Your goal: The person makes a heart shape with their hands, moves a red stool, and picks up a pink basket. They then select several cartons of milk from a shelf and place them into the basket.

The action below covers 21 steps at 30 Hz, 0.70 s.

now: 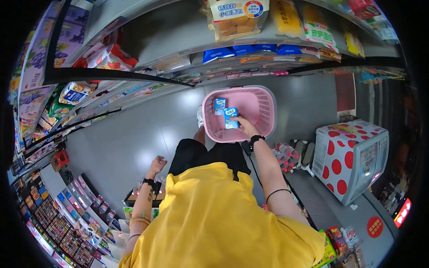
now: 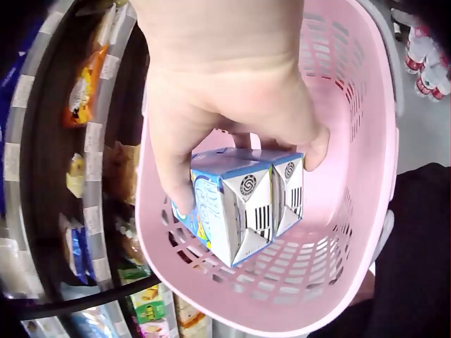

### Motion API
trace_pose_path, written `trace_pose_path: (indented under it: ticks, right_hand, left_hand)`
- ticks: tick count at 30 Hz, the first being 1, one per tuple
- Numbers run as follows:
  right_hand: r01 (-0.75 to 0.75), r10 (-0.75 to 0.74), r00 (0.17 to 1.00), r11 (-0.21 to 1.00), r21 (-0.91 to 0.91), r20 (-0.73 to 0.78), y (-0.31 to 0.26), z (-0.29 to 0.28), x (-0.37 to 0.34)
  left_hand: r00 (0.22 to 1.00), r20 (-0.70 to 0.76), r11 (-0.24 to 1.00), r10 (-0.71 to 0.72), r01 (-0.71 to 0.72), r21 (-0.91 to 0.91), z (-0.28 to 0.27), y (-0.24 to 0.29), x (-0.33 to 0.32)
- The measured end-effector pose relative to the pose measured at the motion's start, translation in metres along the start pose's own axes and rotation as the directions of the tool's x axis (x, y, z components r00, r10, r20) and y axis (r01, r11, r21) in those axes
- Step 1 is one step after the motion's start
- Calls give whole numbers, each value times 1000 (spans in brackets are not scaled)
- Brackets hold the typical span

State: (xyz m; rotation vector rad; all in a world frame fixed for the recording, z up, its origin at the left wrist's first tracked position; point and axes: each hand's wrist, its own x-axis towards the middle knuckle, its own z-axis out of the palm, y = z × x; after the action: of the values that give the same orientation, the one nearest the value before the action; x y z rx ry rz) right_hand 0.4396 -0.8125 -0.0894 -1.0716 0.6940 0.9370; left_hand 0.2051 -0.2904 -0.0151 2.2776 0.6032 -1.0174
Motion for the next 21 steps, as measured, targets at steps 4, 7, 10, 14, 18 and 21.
trace_pose_path:
  ticks: [4, 7, 10, 14, 18, 21]
  right_hand:
    - [-23, 18, 987, 999, -28, -160, 7, -17, 37]
    - [-31, 20, 980, 998, -56, -197, 2, -21, 56]
    - [-33, 25, 984, 999, -41, -178, 1, -28, 78]
    - [12, -7, 989, 999, 31, -149, 23, -50, 125]
    - [-1, 0, 980, 1000, -7, -201, 30, -61, 146]
    - [30, -26, 970, 999, 12, -241, 31, -63, 154]
  left_hand:
    - [993, 7, 992, -116, 117, -56, 32, -43, -35]
    - [988, -3, 984, -157, 156, -85, 54, -58, -53]
    - [986, 52, 977, -159, 164, -133, 65, -47, -63]
    - [965, 127, 908, -229, 259, -329, 88, -30, -64]
    - [981, 73, 915, -182, 196, -352, 115, -26, -63]
    - [977, 93, 887, -190, 212, -410, 125, -26, -66]
